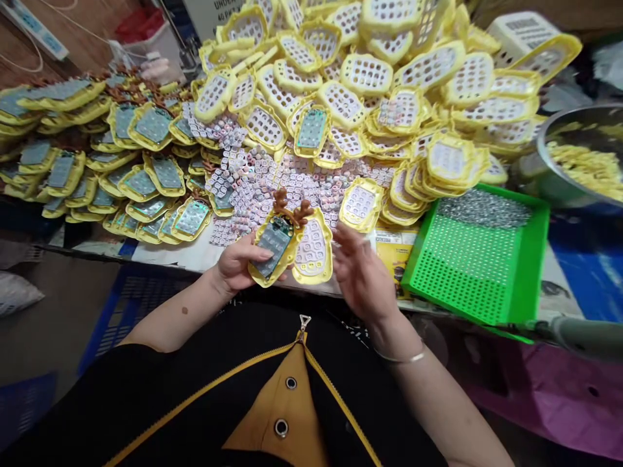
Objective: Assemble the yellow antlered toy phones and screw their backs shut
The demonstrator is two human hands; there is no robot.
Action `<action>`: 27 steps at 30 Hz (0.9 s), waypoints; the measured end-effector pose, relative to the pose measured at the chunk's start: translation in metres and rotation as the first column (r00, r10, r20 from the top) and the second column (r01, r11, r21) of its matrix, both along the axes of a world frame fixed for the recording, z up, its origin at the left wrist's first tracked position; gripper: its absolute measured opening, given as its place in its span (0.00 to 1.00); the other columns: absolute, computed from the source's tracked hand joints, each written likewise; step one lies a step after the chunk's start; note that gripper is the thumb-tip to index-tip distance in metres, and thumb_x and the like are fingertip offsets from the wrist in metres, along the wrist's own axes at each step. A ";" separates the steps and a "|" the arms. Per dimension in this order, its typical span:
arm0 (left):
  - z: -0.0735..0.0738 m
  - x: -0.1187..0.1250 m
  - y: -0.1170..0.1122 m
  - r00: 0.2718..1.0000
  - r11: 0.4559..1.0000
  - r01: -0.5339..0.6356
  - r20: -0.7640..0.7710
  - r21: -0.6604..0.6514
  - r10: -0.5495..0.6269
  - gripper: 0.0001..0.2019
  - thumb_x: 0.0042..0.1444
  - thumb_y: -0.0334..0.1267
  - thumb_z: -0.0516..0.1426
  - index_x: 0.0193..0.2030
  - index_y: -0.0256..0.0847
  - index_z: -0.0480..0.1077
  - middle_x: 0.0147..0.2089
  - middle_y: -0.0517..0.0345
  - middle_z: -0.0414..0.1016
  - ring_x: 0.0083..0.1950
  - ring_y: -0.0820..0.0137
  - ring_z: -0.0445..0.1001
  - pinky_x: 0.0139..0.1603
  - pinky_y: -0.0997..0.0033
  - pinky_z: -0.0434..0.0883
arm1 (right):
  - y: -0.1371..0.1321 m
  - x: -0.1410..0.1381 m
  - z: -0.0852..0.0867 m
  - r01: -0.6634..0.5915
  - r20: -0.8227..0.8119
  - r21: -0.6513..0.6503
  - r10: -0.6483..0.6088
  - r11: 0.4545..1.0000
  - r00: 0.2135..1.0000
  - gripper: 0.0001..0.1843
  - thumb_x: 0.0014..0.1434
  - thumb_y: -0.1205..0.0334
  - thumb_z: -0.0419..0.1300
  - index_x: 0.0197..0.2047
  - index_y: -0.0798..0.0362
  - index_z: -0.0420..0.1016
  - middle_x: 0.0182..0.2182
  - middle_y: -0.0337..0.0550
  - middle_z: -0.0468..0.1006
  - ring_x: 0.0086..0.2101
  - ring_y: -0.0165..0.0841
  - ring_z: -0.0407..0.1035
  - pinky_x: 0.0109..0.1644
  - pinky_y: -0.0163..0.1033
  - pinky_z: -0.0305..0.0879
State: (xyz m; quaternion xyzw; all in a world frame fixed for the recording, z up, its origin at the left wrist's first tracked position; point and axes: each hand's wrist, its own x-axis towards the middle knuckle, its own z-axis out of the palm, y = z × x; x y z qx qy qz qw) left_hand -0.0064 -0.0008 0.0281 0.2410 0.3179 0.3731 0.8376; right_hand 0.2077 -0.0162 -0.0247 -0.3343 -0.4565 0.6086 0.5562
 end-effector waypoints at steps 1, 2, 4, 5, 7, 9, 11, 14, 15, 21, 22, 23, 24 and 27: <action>-0.001 0.001 -0.001 0.999 1.000 0.025 -0.020 -0.002 -0.025 0.18 0.37 0.30 0.68 0.39 0.32 0.77 0.35 0.48 0.83 0.32 0.62 0.81 0.33 0.64 0.80 | -0.001 -0.007 -0.001 -0.131 -0.101 -0.168 0.116 0.977 0.988 0.27 0.66 0.37 0.49 0.58 0.40 0.73 0.59 0.44 0.76 0.59 0.41 0.71 0.60 0.54 0.72; -0.002 0.001 -0.001 0.998 0.999 0.042 -0.054 0.002 -0.042 0.18 0.37 0.31 0.68 0.39 0.32 0.77 0.35 0.47 0.83 0.32 0.63 0.81 0.34 0.65 0.79 | -0.002 -0.013 -0.002 -0.246 -0.184 -0.278 0.200 0.929 0.962 0.29 0.63 0.34 0.51 0.56 0.43 0.74 0.57 0.46 0.77 0.59 0.42 0.70 0.61 0.55 0.71; -0.003 0.003 0.000 0.990 0.999 0.046 -0.138 0.022 -0.043 0.18 0.37 0.30 0.69 0.38 0.32 0.77 0.36 0.47 0.83 0.33 0.65 0.80 0.36 0.68 0.78 | -0.005 -0.021 -0.005 -0.374 -0.309 -0.377 0.265 0.848 0.913 0.30 0.59 0.34 0.58 0.56 0.44 0.74 0.56 0.45 0.78 0.60 0.43 0.70 0.62 0.56 0.70; -0.004 0.003 0.000 0.984 0.999 0.041 -0.173 0.032 -0.035 0.17 0.37 0.30 0.69 0.38 0.32 0.77 0.35 0.48 0.83 0.32 0.66 0.80 0.36 0.69 0.77 | -0.006 -0.024 -0.007 -0.405 -0.355 -0.389 0.271 0.827 0.895 0.30 0.57 0.35 0.61 0.56 0.43 0.73 0.56 0.44 0.78 0.60 0.43 0.70 0.62 0.56 0.69; -0.004 0.004 0.002 0.976 0.999 0.028 -0.219 0.041 -0.019 0.17 0.37 0.30 0.69 0.37 0.33 0.77 0.34 0.50 0.82 0.31 0.68 0.79 0.35 0.71 0.76 | -0.008 -0.025 -0.009 -0.436 -0.414 -0.394 0.268 0.809 0.870 0.30 0.55 0.39 0.65 0.57 0.40 0.71 0.57 0.41 0.78 0.59 0.43 0.71 0.62 0.57 0.69; -0.004 0.004 0.003 0.971 0.999 0.014 -0.241 0.032 -0.006 0.18 0.36 0.30 0.69 0.37 0.33 0.76 0.34 0.52 0.82 0.30 0.68 0.79 0.34 0.71 0.76 | -0.008 -0.024 -0.010 -0.455 -0.440 -0.389 0.272 0.801 0.856 0.31 0.53 0.44 0.69 0.58 0.39 0.70 0.57 0.40 0.78 0.58 0.42 0.71 0.61 0.56 0.69; -0.002 0.004 0.004 0.964 0.999 -0.027 -0.264 0.035 0.035 0.19 0.36 0.30 0.69 0.39 0.34 0.75 0.34 0.53 0.82 0.31 0.67 0.79 0.36 0.68 0.76 | -0.005 -0.022 -0.009 -0.449 -0.451 -0.383 0.261 0.807 0.853 0.33 0.51 0.46 0.72 0.58 0.39 0.70 0.57 0.41 0.78 0.58 0.42 0.72 0.61 0.55 0.70; 0.001 0.006 0.005 0.942 0.979 -0.173 -0.271 0.110 0.198 0.22 0.37 0.29 0.69 0.43 0.37 0.75 0.37 0.56 0.82 0.38 0.65 0.81 0.44 0.66 0.77 | 0.000 -0.022 -0.006 -0.353 -0.442 -0.374 0.170 0.858 0.881 0.34 0.48 0.45 0.73 0.57 0.40 0.71 0.56 0.42 0.79 0.57 0.42 0.73 0.60 0.54 0.71; 0.002 0.007 0.006 0.936 0.967 -0.219 -0.253 0.130 0.246 0.24 0.38 0.30 0.69 0.46 0.39 0.74 0.40 0.56 0.83 0.42 0.63 0.81 0.48 0.64 0.77 | 0.002 -0.023 -0.005 -0.315 -0.434 -0.372 0.136 0.873 0.891 0.35 0.47 0.44 0.73 0.57 0.40 0.71 0.55 0.41 0.79 0.56 0.42 0.73 0.60 0.53 0.72; 0.005 0.019 0.014 0.922 0.939 -0.323 -0.183 0.116 0.340 0.23 0.53 0.51 0.63 0.52 0.41 0.73 0.54 0.51 0.80 0.61 0.54 0.74 0.59 0.56 0.73 | 0.009 -0.036 -0.002 -0.244 -0.414 -0.386 0.069 0.890 0.908 0.36 0.41 0.48 0.77 0.54 0.40 0.72 0.54 0.41 0.79 0.50 0.41 0.76 0.53 0.49 0.77; 0.004 0.021 0.014 0.903 0.920 -0.357 -0.192 0.163 0.385 0.22 0.55 0.50 0.63 0.53 0.42 0.73 0.56 0.52 0.79 0.63 0.56 0.73 0.61 0.58 0.72 | 0.009 -0.039 -0.002 -0.240 -0.405 -0.389 0.069 0.890 0.912 0.36 0.42 0.49 0.77 0.54 0.40 0.72 0.54 0.41 0.79 0.49 0.40 0.76 0.52 0.49 0.77; 0.003 0.023 0.014 0.882 0.896 -0.386 -0.198 0.219 0.428 0.21 0.55 0.48 0.63 0.55 0.45 0.73 0.59 0.54 0.77 0.65 0.58 0.72 0.62 0.60 0.71 | 0.010 -0.042 -0.001 -0.238 -0.396 -0.390 0.072 0.889 0.916 0.36 0.42 0.49 0.77 0.54 0.40 0.72 0.54 0.41 0.79 0.48 0.39 0.77 0.52 0.48 0.77; 0.001 0.025 0.014 0.864 0.874 -0.404 -0.203 0.269 0.461 0.22 0.55 0.46 0.64 0.57 0.48 0.72 0.62 0.56 0.75 0.66 0.60 0.70 0.64 0.62 0.70 | 0.010 -0.045 -0.001 -0.235 -0.387 -0.387 0.074 0.891 0.919 0.36 0.43 0.50 0.76 0.54 0.40 0.72 0.54 0.41 0.79 0.48 0.38 0.76 0.52 0.47 0.77; -0.003 0.031 0.010 0.854 0.861 -0.374 -0.235 0.344 0.465 0.28 0.53 0.42 0.67 0.61 0.54 0.69 0.66 0.60 0.71 0.68 0.63 0.68 0.66 0.64 0.66 | 0.010 -0.053 -0.002 -0.201 -0.367 -0.351 0.063 0.915 0.928 0.37 0.43 0.52 0.76 0.56 0.40 0.71 0.54 0.40 0.79 0.51 0.36 0.74 0.57 0.45 0.73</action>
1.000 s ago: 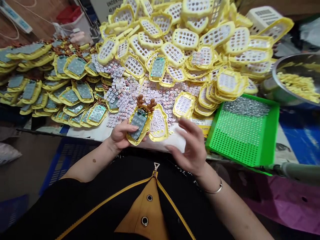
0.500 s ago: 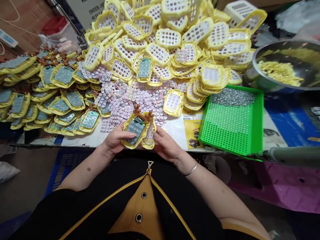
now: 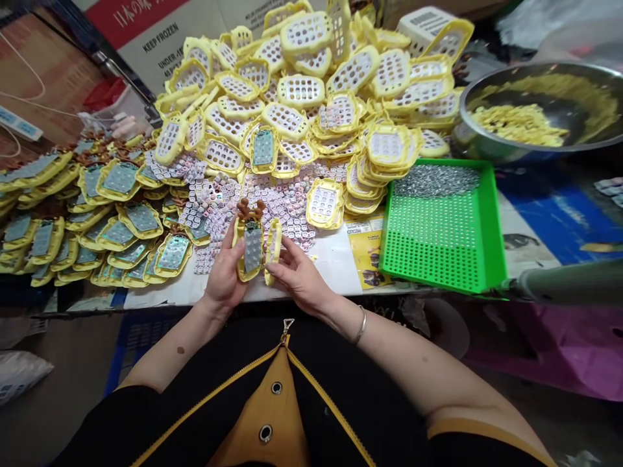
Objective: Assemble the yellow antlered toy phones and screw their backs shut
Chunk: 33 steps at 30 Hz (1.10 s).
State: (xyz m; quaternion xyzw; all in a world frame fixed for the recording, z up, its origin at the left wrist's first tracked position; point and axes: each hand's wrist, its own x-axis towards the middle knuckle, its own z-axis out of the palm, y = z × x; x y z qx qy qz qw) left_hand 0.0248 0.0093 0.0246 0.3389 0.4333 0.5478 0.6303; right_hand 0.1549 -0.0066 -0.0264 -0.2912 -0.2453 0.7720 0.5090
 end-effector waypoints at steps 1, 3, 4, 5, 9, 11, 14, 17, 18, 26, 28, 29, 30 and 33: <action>-0.002 0.002 -0.002 1.000 1.000 0.020 -0.020 -0.001 -0.020 0.29 0.52 0.42 0.67 0.62 0.55 0.69 0.66 0.60 0.71 0.68 0.63 0.68 0.67 0.65 0.65 | 0.000 -0.002 -0.001 0.017 0.004 0.015 -0.017 1.000 1.000 0.38 0.43 0.53 0.76 0.57 0.40 0.70 0.53 0.40 0.79 0.51 0.36 0.74 0.59 0.45 0.72; -0.006 0.005 -0.004 0.997 0.998 0.063 -0.049 -0.004 -0.063 0.31 0.51 0.44 0.69 0.62 0.56 0.69 0.66 0.60 0.71 0.67 0.63 0.68 0.67 0.64 0.65 | 0.000 -0.006 -0.004 0.038 0.006 0.033 -0.039 0.999 0.999 0.40 0.43 0.54 0.77 0.58 0.40 0.69 0.52 0.41 0.78 0.52 0.36 0.72 0.60 0.46 0.70; -0.007 0.007 -0.006 0.995 0.997 0.082 -0.059 -0.002 -0.082 0.31 0.51 0.46 0.69 0.62 0.56 0.69 0.66 0.60 0.71 0.67 0.63 0.68 0.67 0.64 0.64 | 0.000 -0.007 -0.005 0.043 0.006 0.035 -0.043 0.998 0.999 0.40 0.43 0.54 0.77 0.59 0.40 0.69 0.52 0.42 0.78 0.52 0.36 0.72 0.60 0.47 0.70; -0.009 0.008 -0.006 0.993 0.995 0.097 -0.070 0.002 -0.097 0.30 0.51 0.48 0.68 0.62 0.56 0.69 0.66 0.59 0.70 0.68 0.63 0.67 0.68 0.65 0.63 | 0.001 -0.008 -0.006 0.047 0.008 0.040 -0.047 0.998 0.999 0.41 0.43 0.54 0.77 0.59 0.40 0.68 0.52 0.43 0.77 0.52 0.37 0.72 0.59 0.47 0.71; -0.012 0.012 -0.008 0.987 0.993 0.116 -0.114 0.018 -0.114 0.29 0.52 0.50 0.67 0.61 0.55 0.69 0.66 0.58 0.70 0.67 0.64 0.67 0.68 0.66 0.62 | -0.001 -0.008 -0.009 0.062 0.032 0.074 -0.065 0.995 0.997 0.43 0.43 0.53 0.76 0.62 0.41 0.67 0.53 0.45 0.77 0.53 0.38 0.72 0.59 0.49 0.71; -0.011 0.013 -0.008 0.987 0.995 0.101 -0.128 0.005 -0.099 0.29 0.52 0.49 0.68 0.61 0.54 0.69 0.63 0.58 0.72 0.65 0.65 0.69 0.66 0.66 0.64 | -0.001 -0.007 -0.010 0.060 0.046 0.091 -0.065 0.994 0.997 0.44 0.44 0.53 0.76 0.62 0.41 0.66 0.54 0.46 0.76 0.53 0.39 0.72 0.60 0.49 0.71; -0.010 0.016 -0.007 0.986 0.998 0.067 -0.150 -0.013 -0.069 0.29 0.52 0.47 0.68 0.60 0.53 0.70 0.62 0.58 0.74 0.63 0.65 0.70 0.65 0.68 0.64 | -0.002 -0.007 -0.012 0.057 0.053 0.111 -0.063 0.992 0.997 0.43 0.44 0.52 0.76 0.62 0.40 0.66 0.55 0.46 0.77 0.53 0.39 0.73 0.60 0.50 0.71; -0.009 0.014 -0.006 0.984 0.996 0.082 -0.158 -0.034 -0.086 0.28 0.51 0.44 0.69 0.60 0.54 0.71 0.62 0.58 0.74 0.64 0.66 0.70 0.66 0.68 0.63 | -0.003 -0.007 -0.013 0.056 0.045 0.114 -0.062 0.992 0.997 0.41 0.44 0.53 0.76 0.61 0.41 0.68 0.55 0.45 0.77 0.54 0.39 0.73 0.61 0.50 0.70; -0.008 0.013 -0.006 0.981 0.994 0.100 -0.162 -0.045 -0.106 0.28 0.50 0.44 0.69 0.59 0.54 0.72 0.63 0.58 0.74 0.65 0.65 0.69 0.66 0.68 0.62 | -0.003 -0.006 -0.014 0.057 0.044 0.112 -0.062 0.992 0.997 0.40 0.44 0.53 0.76 0.60 0.41 0.69 0.56 0.45 0.77 0.54 0.39 0.73 0.61 0.50 0.70; -0.008 0.000 -0.006 0.957 0.974 0.226 -0.190 0.014 -0.219 0.30 0.52 0.44 0.69 0.62 0.53 0.70 0.70 0.56 0.67 0.71 0.64 0.63 0.70 0.68 0.59 | -0.002 0.005 -0.010 -0.038 -0.040 0.095 0.042 0.995 0.998 0.33 0.43 0.54 0.76 0.54 0.42 0.75 0.53 0.40 0.80 0.52 0.37 0.73 0.56 0.44 0.72; -0.009 0.001 -0.009 0.957 0.971 0.235 -0.182 0.037 -0.225 0.32 0.52 0.43 0.69 0.64 0.55 0.67 0.71 0.56 0.64 0.72 0.64 0.62 0.70 0.68 0.58 | -0.001 0.006 -0.011 -0.033 -0.052 0.122 0.040 0.992 0.998 0.34 0.43 0.54 0.77 0.54 0.41 0.76 0.52 0.39 0.80 0.51 0.37 0.74 0.55 0.43 0.72; -0.009 0.001 -0.009 0.955 0.969 0.245 -0.184 0.045 -0.233 0.33 0.52 0.42 0.69 0.64 0.55 0.66 0.72 0.56 0.63 0.72 0.65 0.61 0.70 0.68 0.58 | -0.001 0.007 -0.011 -0.032 -0.055 0.133 0.039 0.991 0.998 0.34 0.42 0.55 0.77 0.54 0.41 0.76 0.51 0.38 0.81 0.51 0.36 0.74 0.54 0.42 0.72; -0.009 0.001 -0.010 0.952 0.966 0.255 -0.188 0.050 -0.242 0.33 0.51 0.42 0.69 0.64 0.55 0.66 0.72 0.56 0.64 0.72 0.65 0.61 0.70 0.68 0.58 | -0.001 0.007 -0.011 -0.034 -0.052 0.142 0.041 0.989 0.998 0.33 0.42 0.55 0.77 0.53 0.41 0.76 0.51 0.38 0.81 0.50 0.36 0.74 0.53 0.41 0.73; -0.008 -0.001 -0.008 0.947 0.961 0.273 -0.188 0.041 -0.261 0.37 0.47 0.40 0.72 0.63 0.54 0.66 0.70 0.54 0.66 0.70 0.63 0.64 0.69 0.66 0.61 | -0.002 0.011 -0.009 -0.060 -0.031 0.157 0.066 0.986 0.997 0.29 0.43 0.55 0.76 0.50 0.43 0.78 0.48 0.38 0.81 0.46 0.34 0.74 0.50 0.40 0.73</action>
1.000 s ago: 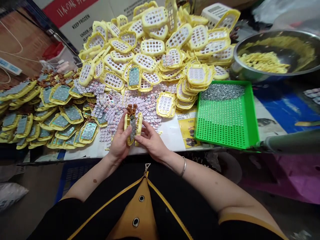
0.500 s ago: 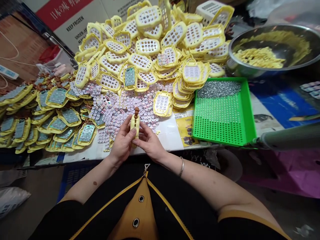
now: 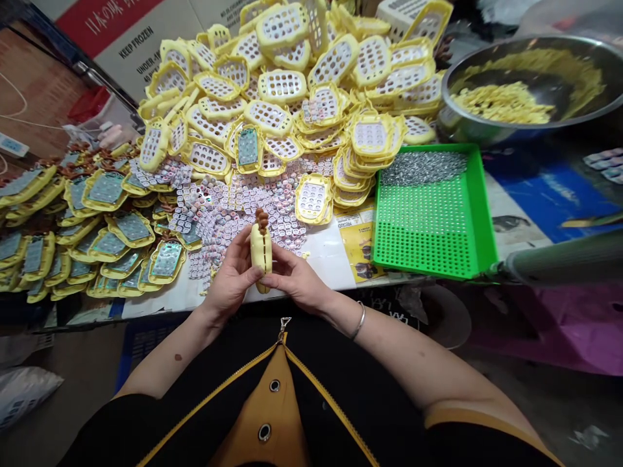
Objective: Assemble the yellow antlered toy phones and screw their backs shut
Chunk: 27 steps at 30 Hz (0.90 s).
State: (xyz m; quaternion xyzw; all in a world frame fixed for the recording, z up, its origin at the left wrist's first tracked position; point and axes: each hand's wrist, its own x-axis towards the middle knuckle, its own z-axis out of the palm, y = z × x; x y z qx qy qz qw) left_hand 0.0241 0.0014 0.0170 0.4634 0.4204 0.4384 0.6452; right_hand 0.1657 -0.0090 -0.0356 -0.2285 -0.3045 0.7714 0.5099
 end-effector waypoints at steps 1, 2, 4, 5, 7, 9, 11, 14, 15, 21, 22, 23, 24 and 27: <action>0.001 -0.001 0.001 1.000 1.000 0.005 0.015 -0.017 -0.005 0.39 0.44 0.40 0.73 0.64 0.54 0.66 0.69 0.54 0.67 0.69 0.62 0.65 0.68 0.66 0.63 | -0.001 0.002 0.001 -0.024 0.004 0.013 0.024 1.000 1.000 0.28 0.44 0.54 0.76 0.49 0.44 0.78 0.46 0.38 0.82 0.45 0.34 0.74 0.50 0.40 0.73; 0.002 -0.003 0.003 0.999 0.999 0.017 0.040 -0.044 -0.016 0.41 0.41 0.41 0.74 0.63 0.54 0.66 0.68 0.53 0.68 0.69 0.61 0.66 0.66 0.66 0.65 | -0.002 0.004 0.001 -0.063 0.003 0.036 0.063 0.997 0.998 0.28 0.44 0.54 0.76 0.49 0.45 0.78 0.45 0.38 0.82 0.43 0.33 0.75 0.50 0.40 0.73; 0.005 -0.007 0.007 0.993 0.989 0.077 0.101 -0.125 -0.064 0.41 0.36 0.45 0.76 0.60 0.49 0.70 0.63 0.50 0.74 0.65 0.59 0.71 0.61 0.66 0.70 | -0.004 0.008 0.002 -0.173 -0.010 0.095 0.175 0.980 0.985 0.28 0.44 0.51 0.75 0.48 0.47 0.79 0.41 0.40 0.82 0.41 0.34 0.75 0.48 0.40 0.73; 0.006 -0.008 0.009 0.988 0.979 0.111 0.123 -0.173 -0.091 0.39 0.34 0.48 0.76 0.56 0.45 0.73 0.58 0.48 0.77 0.61 0.57 0.74 0.58 0.66 0.72 | -0.005 0.010 0.002 -0.228 -0.006 0.126 0.231 0.965 0.973 0.27 0.45 0.47 0.74 0.47 0.49 0.79 0.40 0.41 0.82 0.40 0.35 0.75 0.46 0.41 0.73; 0.007 -0.011 0.010 0.985 0.958 0.128 0.146 -0.257 -0.092 0.33 0.32 0.50 0.76 0.47 0.39 0.77 0.48 0.47 0.82 0.52 0.57 0.80 0.49 0.66 0.76 | -0.006 0.014 0.003 -0.267 0.091 0.197 0.253 0.943 0.963 0.28 0.52 0.39 0.67 0.47 0.52 0.79 0.38 0.43 0.82 0.38 0.37 0.76 0.43 0.42 0.74; 0.007 -0.010 0.010 0.987 0.951 0.070 0.159 -0.302 -0.022 0.28 0.32 0.45 0.76 0.42 0.39 0.77 0.41 0.52 0.83 0.45 0.59 0.82 0.47 0.66 0.76 | -0.006 0.017 0.005 -0.186 0.325 0.332 0.073 0.925 0.943 0.31 0.58 0.35 0.60 0.50 0.53 0.77 0.41 0.47 0.82 0.41 0.40 0.77 0.45 0.45 0.74; 0.007 -0.007 0.007 0.982 0.952 -0.014 0.176 -0.307 0.071 0.25 0.33 0.39 0.75 0.41 0.41 0.76 0.40 0.56 0.83 0.45 0.61 0.82 0.49 0.66 0.76 | -0.007 0.018 0.008 -0.095 0.543 0.507 -0.233 0.857 0.807 0.31 0.62 0.38 0.56 0.57 0.53 0.72 0.46 0.51 0.81 0.44 0.42 0.77 0.48 0.46 0.73; 0.007 -0.001 0.002 0.975 0.949 -0.087 0.167 -0.303 0.143 0.24 0.31 0.36 0.75 0.39 0.41 0.75 0.40 0.58 0.82 0.47 0.60 0.81 0.52 0.64 0.75 | -0.009 0.017 0.012 -0.070 0.620 0.683 -0.527 0.727 0.582 0.25 0.68 0.46 0.51 0.59 0.55 0.68 0.41 0.53 0.82 0.38 0.38 0.78 0.41 0.42 0.74; 0.007 0.001 0.001 0.975 0.948 -0.105 0.158 -0.300 0.158 0.24 0.31 0.36 0.75 0.38 0.41 0.75 0.39 0.58 0.82 0.48 0.60 0.81 0.52 0.64 0.75 | -0.010 0.016 0.013 -0.072 0.608 0.720 -0.577 0.690 0.546 0.23 0.70 0.49 0.49 0.58 0.55 0.68 0.39 0.52 0.83 0.35 0.37 0.77 0.39 0.40 0.73; 0.013 -0.002 0.003 0.991 0.958 -0.001 0.127 -0.287 0.039 0.24 0.32 0.40 0.75 0.38 0.40 0.76 0.37 0.55 0.81 0.42 0.62 0.80 0.49 0.64 0.74 | -0.009 0.019 0.016 -0.099 0.583 0.768 -0.628 0.633 0.515 0.18 0.70 0.50 0.48 0.50 0.54 0.71 0.31 0.45 0.81 0.27 0.32 0.74 0.30 0.36 0.68; 0.014 -0.003 0.003 0.991 0.962 0.010 0.128 -0.272 0.025 0.23 0.32 0.42 0.75 0.37 0.40 0.77 0.37 0.54 0.81 0.42 0.61 0.80 0.49 0.63 0.74 | -0.009 0.021 0.017 -0.109 0.585 0.770 -0.626 0.629 0.516 0.18 0.70 0.50 0.49 0.51 0.54 0.71 0.33 0.46 0.82 0.28 0.32 0.74 0.31 0.36 0.68; 0.014 -0.004 0.003 0.992 0.969 0.006 0.126 -0.248 0.027 0.22 0.33 0.42 0.75 0.36 0.40 0.77 0.37 0.54 0.81 0.42 0.61 0.80 0.49 0.63 0.74 | -0.009 0.022 0.019 -0.114 0.577 0.779 -0.634 0.616 0.515 0.18 0.70 0.51 0.50 0.52 0.54 0.70 0.35 0.47 0.83 0.31 0.33 0.75 0.33 0.37 0.70; 0.013 -0.005 0.003 0.992 0.977 -0.009 0.121 -0.215 0.036 0.21 0.32 0.42 0.75 0.34 0.40 0.77 0.38 0.53 0.81 0.42 0.62 0.79 0.49 0.64 0.74 | -0.009 0.023 0.021 -0.114 0.561 0.795 -0.652 0.595 0.510 0.18 0.69 0.52 0.51 0.54 0.54 0.69 0.38 0.49 0.83 0.33 0.34 0.77 0.35 0.37 0.71; 0.012 -0.006 0.002 0.996 0.993 -0.039 0.075 -0.112 0.048 0.17 0.34 0.41 0.75 0.32 0.39 0.79 0.43 0.52 0.81 0.42 0.65 0.78 0.45 0.69 0.74 | -0.011 0.024 0.027 -0.116 0.494 0.858 -0.745 0.500 0.449 0.14 0.69 0.58 0.51 0.52 0.55 0.70 0.38 0.50 0.83 0.35 0.35 0.77 0.38 0.38 0.72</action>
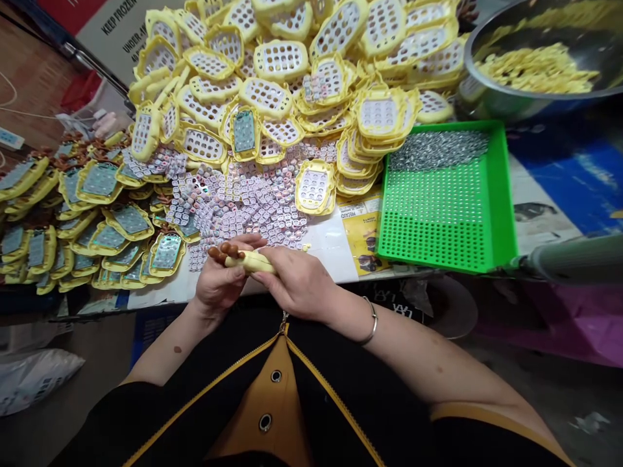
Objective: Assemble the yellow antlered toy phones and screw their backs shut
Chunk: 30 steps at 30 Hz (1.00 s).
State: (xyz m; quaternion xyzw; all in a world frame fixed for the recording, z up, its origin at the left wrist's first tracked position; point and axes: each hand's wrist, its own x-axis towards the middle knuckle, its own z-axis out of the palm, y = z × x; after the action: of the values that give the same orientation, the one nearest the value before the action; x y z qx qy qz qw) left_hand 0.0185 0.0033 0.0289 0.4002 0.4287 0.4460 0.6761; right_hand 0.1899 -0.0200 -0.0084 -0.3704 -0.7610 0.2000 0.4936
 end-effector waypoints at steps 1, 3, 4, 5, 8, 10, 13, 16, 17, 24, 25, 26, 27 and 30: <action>0.000 0.001 0.000 1.000 1.000 0.010 -0.013 0.026 -0.010 0.17 0.34 0.41 0.75 0.33 0.39 0.80 0.43 0.51 0.81 0.41 0.66 0.78 0.43 0.70 0.74 | -0.001 0.000 0.002 0.029 0.032 0.049 -0.031 0.998 0.999 0.13 0.69 0.59 0.51 0.51 0.56 0.70 0.34 0.49 0.82 0.32 0.35 0.76 0.35 0.38 0.71; 0.000 0.003 0.000 0.999 0.998 0.029 -0.021 0.059 -0.028 0.18 0.35 0.41 0.75 0.34 0.39 0.80 0.42 0.51 0.80 0.41 0.66 0.78 0.42 0.71 0.74 | -0.002 0.000 0.004 0.077 0.078 0.129 -0.087 0.989 0.993 0.12 0.68 0.61 0.51 0.49 0.56 0.70 0.30 0.48 0.81 0.28 0.35 0.74 0.31 0.38 0.69; 0.000 0.004 0.000 0.999 0.997 0.032 -0.021 0.068 -0.031 0.18 0.35 0.41 0.75 0.35 0.39 0.81 0.42 0.52 0.81 0.41 0.66 0.78 0.43 0.71 0.74 | -0.002 0.000 0.003 0.085 0.072 0.145 -0.096 0.986 0.993 0.12 0.68 0.61 0.51 0.50 0.56 0.70 0.30 0.48 0.81 0.27 0.35 0.74 0.31 0.38 0.69; 0.000 0.005 0.000 1.000 0.997 0.028 -0.017 0.076 -0.027 0.19 0.35 0.41 0.75 0.36 0.40 0.81 0.43 0.52 0.81 0.43 0.66 0.79 0.44 0.71 0.75 | -0.001 -0.001 0.003 0.080 0.043 0.137 -0.087 0.987 0.995 0.12 0.68 0.60 0.52 0.50 0.56 0.70 0.32 0.48 0.82 0.29 0.35 0.75 0.32 0.38 0.70; -0.002 0.007 -0.001 1.000 0.994 0.011 -0.008 0.105 -0.010 0.18 0.41 0.42 0.73 0.41 0.45 0.81 0.49 0.53 0.82 0.49 0.64 0.79 0.51 0.67 0.75 | 0.001 0.001 -0.003 0.045 -0.135 0.007 -0.044 0.999 0.990 0.13 0.69 0.59 0.52 0.53 0.53 0.69 0.39 0.47 0.83 0.36 0.34 0.78 0.38 0.37 0.74; -0.005 0.006 -0.001 1.000 0.985 0.007 -0.024 0.170 -0.003 0.18 0.46 0.45 0.71 0.44 0.47 0.80 0.48 0.54 0.82 0.49 0.64 0.80 0.52 0.66 0.76 | 0.003 0.003 -0.007 0.013 -0.238 -0.090 -0.035 0.996 0.971 0.13 0.69 0.59 0.53 0.54 0.50 0.70 0.40 0.45 0.83 0.38 0.33 0.78 0.40 0.37 0.75; -0.008 0.003 -0.004 0.984 0.943 0.046 -0.176 0.330 0.014 0.16 0.51 0.44 0.69 0.46 0.45 0.80 0.45 0.55 0.83 0.45 0.66 0.82 0.49 0.66 0.76 | 0.007 0.006 -0.010 -0.035 -0.332 -0.137 -0.013 0.990 0.943 0.16 0.66 0.55 0.59 0.55 0.48 0.71 0.43 0.47 0.81 0.42 0.36 0.76 0.44 0.41 0.76; -0.004 0.004 -0.008 0.894 0.818 0.156 -0.431 0.554 0.121 0.13 0.54 0.38 0.67 0.47 0.43 0.79 0.45 0.53 0.84 0.44 0.65 0.82 0.48 0.66 0.77 | 0.007 0.006 -0.008 -0.079 -0.391 -0.125 0.024 0.989 0.920 0.12 0.64 0.57 0.62 0.51 0.46 0.74 0.41 0.45 0.80 0.42 0.36 0.76 0.45 0.43 0.75; -0.001 0.005 -0.010 0.851 0.749 0.202 -0.491 0.631 0.184 0.13 0.54 0.37 0.66 0.47 0.42 0.78 0.45 0.52 0.84 0.44 0.65 0.82 0.48 0.66 0.77 | 0.006 0.005 -0.007 -0.073 -0.419 -0.127 0.013 0.989 0.908 0.10 0.64 0.60 0.62 0.49 0.46 0.76 0.39 0.43 0.80 0.40 0.35 0.76 0.45 0.42 0.75; 0.013 0.009 -0.009 0.717 0.590 0.412 -0.647 0.694 0.259 0.14 0.57 0.35 0.63 0.50 0.41 0.74 0.49 0.50 0.82 0.51 0.65 0.80 0.52 0.64 0.76 | 0.000 0.000 -0.013 -0.058 -0.549 -0.223 -0.077 0.973 0.832 0.08 0.63 0.57 0.63 0.45 0.45 0.79 0.38 0.42 0.80 0.40 0.34 0.76 0.44 0.42 0.75; 0.012 0.007 -0.009 0.705 0.630 0.429 -0.676 0.647 0.215 0.16 0.57 0.36 0.64 0.52 0.40 0.73 0.52 0.49 0.81 0.52 0.64 0.80 0.53 0.63 0.75 | 0.001 0.002 -0.014 -0.076 -0.543 -0.258 -0.080 0.963 0.836 0.09 0.62 0.55 0.64 0.46 0.45 0.78 0.39 0.42 0.80 0.41 0.35 0.76 0.44 0.42 0.75; 0.012 0.006 -0.009 0.693 0.667 0.449 -0.703 0.595 0.161 0.17 0.57 0.37 0.64 0.53 0.40 0.73 0.54 0.48 0.80 0.53 0.63 0.79 0.54 0.63 0.75 | 0.002 0.006 -0.014 -0.086 -0.536 -0.292 -0.089 0.952 0.839 0.13 0.61 0.51 0.65 0.48 0.44 0.77 0.41 0.43 0.79 0.43 0.36 0.75 0.45 0.43 0.76; 0.011 0.005 -0.010 0.679 0.695 0.473 -0.727 0.541 0.104 0.18 0.57 0.38 0.64 0.54 0.39 0.73 0.55 0.48 0.80 0.54 0.63 0.79 0.54 0.63 0.75 | 0.003 0.011 -0.013 -0.085 -0.520 -0.317 -0.098 0.945 0.849 0.18 0.59 0.48 0.66 0.51 0.43 0.76 0.43 0.43 0.78 0.44 0.36 0.75 0.45 0.44 0.76; 0.009 0.003 -0.013 0.602 0.722 0.571 -0.797 0.390 -0.046 0.16 0.58 0.42 0.63 0.52 0.39 0.75 0.48 0.51 0.83 0.46 0.64 0.82 0.46 0.66 0.76 | 0.006 0.024 -0.004 -0.068 -0.355 -0.251 -0.027 0.966 0.934 0.25 0.56 0.49 0.69 0.55 0.43 0.73 0.40 0.41 0.77 0.40 0.35 0.73 0.44 0.44 0.74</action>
State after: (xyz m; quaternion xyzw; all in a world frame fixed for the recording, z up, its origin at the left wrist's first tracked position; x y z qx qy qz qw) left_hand 0.0218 -0.0101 0.0381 0.8129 0.4141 0.2234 0.3431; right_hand 0.2143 -0.0139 -0.0127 -0.3815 -0.6303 0.3666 0.5682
